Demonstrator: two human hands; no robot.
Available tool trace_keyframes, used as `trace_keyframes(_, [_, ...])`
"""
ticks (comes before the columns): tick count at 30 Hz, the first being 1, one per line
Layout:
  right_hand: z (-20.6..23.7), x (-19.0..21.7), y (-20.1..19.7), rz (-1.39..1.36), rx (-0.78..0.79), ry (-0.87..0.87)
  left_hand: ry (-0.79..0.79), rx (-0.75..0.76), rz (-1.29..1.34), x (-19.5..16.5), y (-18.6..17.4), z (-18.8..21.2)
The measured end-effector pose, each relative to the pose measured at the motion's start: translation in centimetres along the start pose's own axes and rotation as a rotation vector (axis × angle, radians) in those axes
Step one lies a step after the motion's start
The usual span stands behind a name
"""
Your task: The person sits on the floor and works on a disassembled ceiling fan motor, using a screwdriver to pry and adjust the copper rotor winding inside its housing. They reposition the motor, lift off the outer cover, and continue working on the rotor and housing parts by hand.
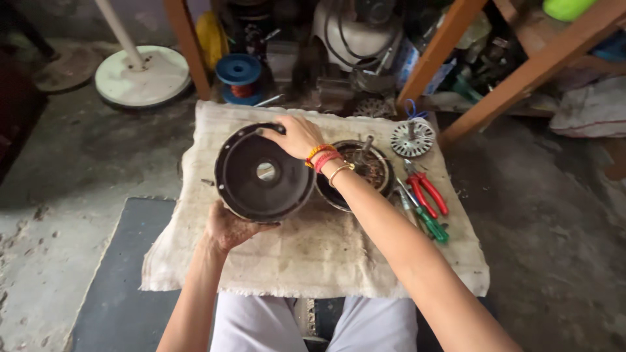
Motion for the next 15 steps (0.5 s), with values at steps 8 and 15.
trace_keyframes(8, [2.2, -1.1, 4.0, -0.155, 0.130, 0.301, 0.074, -0.778, -0.253, -1.4, -2.4, 2.4])
trace_keyframes(15, [6.9, 0.2, 3.7, -0.155, -0.248, 0.017, 0.050, -0.727, -0.306, -1.8, -5.1, 3.0])
Point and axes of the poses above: each hand's wrist, its own z-axis away from the middle knuckle, its own y-axis out of the palm, x = y × z, the point moved 1 cm from there along -z, towards the middle knuckle, and after that the axes turned 13 degrees about -y, right-handed, at the moved point
